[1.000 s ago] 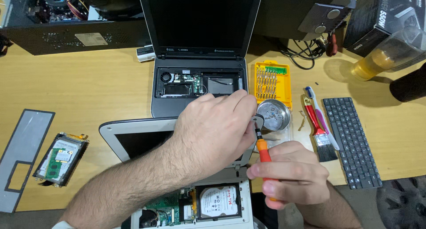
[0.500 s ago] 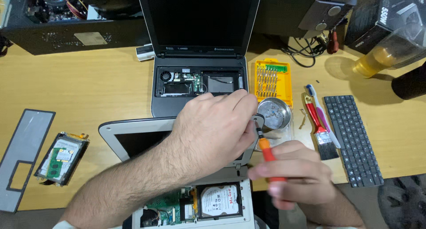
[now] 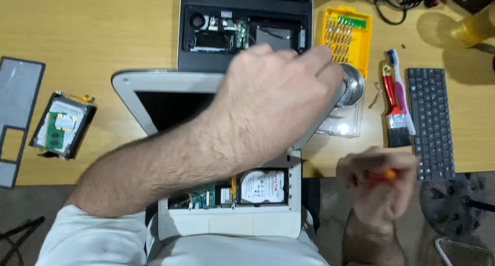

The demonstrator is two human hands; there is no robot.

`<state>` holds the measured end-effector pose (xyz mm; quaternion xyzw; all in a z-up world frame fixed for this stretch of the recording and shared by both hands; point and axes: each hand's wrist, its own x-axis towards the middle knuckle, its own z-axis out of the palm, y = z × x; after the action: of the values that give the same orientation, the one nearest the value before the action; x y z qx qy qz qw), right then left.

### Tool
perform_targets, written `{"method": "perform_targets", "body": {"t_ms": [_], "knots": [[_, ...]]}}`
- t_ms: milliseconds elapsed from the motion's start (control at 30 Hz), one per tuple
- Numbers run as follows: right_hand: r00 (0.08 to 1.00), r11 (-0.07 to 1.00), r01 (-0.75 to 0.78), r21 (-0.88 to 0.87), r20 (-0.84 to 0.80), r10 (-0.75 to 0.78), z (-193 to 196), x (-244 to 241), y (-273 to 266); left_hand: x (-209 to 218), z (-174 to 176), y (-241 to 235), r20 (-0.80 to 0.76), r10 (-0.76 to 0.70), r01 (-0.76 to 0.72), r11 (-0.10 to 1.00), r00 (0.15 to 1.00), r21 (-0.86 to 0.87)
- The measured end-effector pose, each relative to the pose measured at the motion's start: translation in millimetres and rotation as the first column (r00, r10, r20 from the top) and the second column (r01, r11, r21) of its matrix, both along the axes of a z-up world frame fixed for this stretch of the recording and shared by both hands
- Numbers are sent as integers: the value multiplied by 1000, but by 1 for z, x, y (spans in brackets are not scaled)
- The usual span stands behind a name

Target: The person uses a screwdriver to fasten screws into the bezel of a white laptop screen. They then attach the bezel to the screen assembly and secure it with additional screws. Finally, they place a metal cover plate over the internal components of the laptop base.

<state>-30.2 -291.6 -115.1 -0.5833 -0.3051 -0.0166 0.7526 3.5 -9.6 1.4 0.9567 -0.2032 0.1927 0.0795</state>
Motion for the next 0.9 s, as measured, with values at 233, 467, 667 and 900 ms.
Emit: {"method": "perform_targets", "body": {"t_ms": [233, 467, 667, 900], "knots": [[986, 779, 145, -610, 21, -167, -74, -53, -53, -61, 19, 90, -56, 232, -222, 964, 971, 145], [904, 696, -237, -678, -416, -97, -72, -78, -57, -158, -64, 142, -210, 253, -306, 444, 944, -842], [820, 615, -332, -715, -542, -187, -71, -94, -57, -179, -163, 130, -465, 340, -509, 48, 817, -859], [759, 805, -103, -585, -569, -317, -110, -108, -59, -141, -167, 122, -308, 453, -396, 112, 837, -912]]}}
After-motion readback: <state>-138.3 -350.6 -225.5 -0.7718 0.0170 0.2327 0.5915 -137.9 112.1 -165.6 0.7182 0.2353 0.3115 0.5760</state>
